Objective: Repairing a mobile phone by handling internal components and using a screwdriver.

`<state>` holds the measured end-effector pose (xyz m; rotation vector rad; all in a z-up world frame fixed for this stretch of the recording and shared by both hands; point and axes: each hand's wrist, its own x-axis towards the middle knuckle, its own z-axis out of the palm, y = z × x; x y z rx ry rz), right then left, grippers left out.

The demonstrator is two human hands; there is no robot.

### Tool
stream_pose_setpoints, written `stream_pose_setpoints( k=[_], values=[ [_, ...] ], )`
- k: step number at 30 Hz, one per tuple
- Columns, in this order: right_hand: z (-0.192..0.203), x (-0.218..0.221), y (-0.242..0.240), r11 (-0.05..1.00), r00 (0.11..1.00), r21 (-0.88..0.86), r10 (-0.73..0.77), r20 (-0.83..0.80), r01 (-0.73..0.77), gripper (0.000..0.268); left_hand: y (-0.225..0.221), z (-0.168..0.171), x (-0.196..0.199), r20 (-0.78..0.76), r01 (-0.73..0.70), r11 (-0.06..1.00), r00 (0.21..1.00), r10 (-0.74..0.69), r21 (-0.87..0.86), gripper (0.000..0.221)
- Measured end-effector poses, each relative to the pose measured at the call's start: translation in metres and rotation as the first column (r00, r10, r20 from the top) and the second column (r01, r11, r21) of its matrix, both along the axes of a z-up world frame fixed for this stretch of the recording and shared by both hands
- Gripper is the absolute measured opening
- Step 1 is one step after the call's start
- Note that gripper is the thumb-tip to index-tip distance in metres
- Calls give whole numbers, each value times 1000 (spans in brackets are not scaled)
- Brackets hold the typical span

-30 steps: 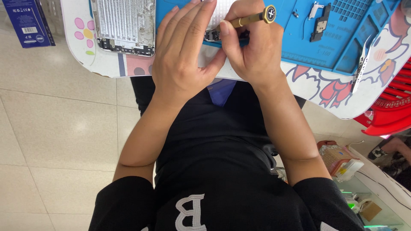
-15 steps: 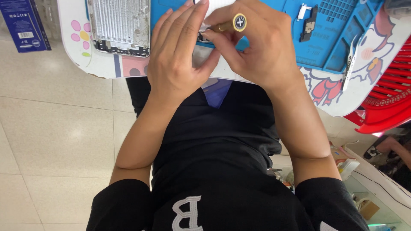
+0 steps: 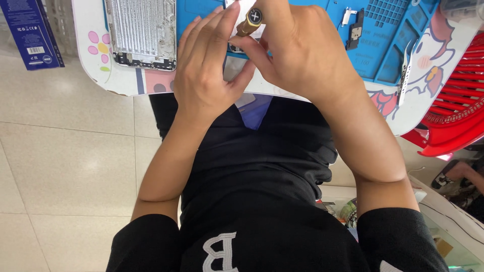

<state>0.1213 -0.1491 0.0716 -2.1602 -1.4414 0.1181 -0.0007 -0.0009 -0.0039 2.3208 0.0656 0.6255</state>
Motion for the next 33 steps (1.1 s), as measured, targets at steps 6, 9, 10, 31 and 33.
stream_pose_setpoints(
  k=[6,9,10,31,33],
  values=[
    [22,-1,4,996,990,-23,93,109,-91,34,0,-9,-2,13,-4,1000,1000,4,4,67],
    [42,-2,6,991,983,-105,97,158,-81,27,1,-8,-1,12,0,1000,1000,0,14,68],
    [43,-1,5,991,983,-104,97,158,-81,27,2,-7,-1,12,0,1000,1000,0,15,68],
    [50,0,0,980,948,-196,89,307,-28,19,2,-9,-3,-1,21,999,1000,-21,36,74],
    [52,-3,3,967,927,-251,59,371,39,34,2,-9,-4,0,20,999,1000,-20,38,73]
  ],
)
